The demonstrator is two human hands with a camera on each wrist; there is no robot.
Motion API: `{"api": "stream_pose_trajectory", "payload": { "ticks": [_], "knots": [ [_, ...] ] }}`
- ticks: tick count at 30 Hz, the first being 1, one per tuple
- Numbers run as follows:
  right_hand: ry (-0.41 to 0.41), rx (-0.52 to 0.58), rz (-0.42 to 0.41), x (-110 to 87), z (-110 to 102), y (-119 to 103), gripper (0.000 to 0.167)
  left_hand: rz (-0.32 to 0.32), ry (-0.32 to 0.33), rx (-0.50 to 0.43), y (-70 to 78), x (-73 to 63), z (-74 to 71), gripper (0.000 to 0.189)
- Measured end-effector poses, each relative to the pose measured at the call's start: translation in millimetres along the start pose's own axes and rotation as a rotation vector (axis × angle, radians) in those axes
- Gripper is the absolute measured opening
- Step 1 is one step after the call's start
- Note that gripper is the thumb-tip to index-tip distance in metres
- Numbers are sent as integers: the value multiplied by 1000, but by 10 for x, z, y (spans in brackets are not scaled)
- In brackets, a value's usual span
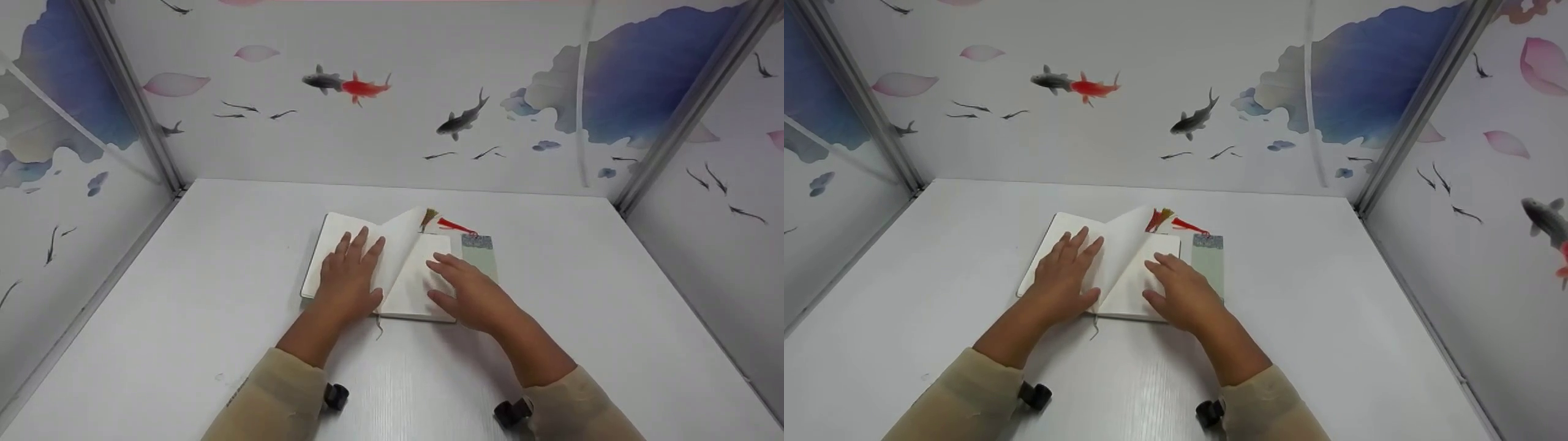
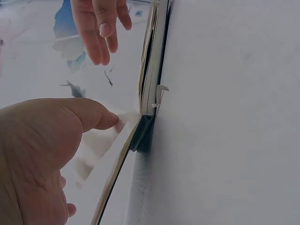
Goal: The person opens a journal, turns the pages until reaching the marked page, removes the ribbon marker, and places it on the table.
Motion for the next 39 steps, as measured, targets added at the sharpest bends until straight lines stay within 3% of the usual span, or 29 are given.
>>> {"api": "stream_pose_trajectory", "payload": {
  "ticks": [11, 19, 39],
  "knots": [
    [-104, -23, 28, 8, 71, 45, 71, 28, -62, 5, 3, -15, 25, 68],
    [-164, -51, 56, 40, 121, 114, 70, 28, -97, -58, -34, -42, 26, 52],
    [-195, 10, 27, -3, 148, 131, 64, -41, -244, 5, -135, -66, 69, 61]
  ]
}}
Point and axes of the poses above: each hand's wrist, its own x-axis towards the middle knuckle, its own z-axis out of the palm, y = z × x, the point moved 2 cm from there along x, towards the middle knuckle, and after that the axes turned 14 degrees about y, right-handed, at the moved point
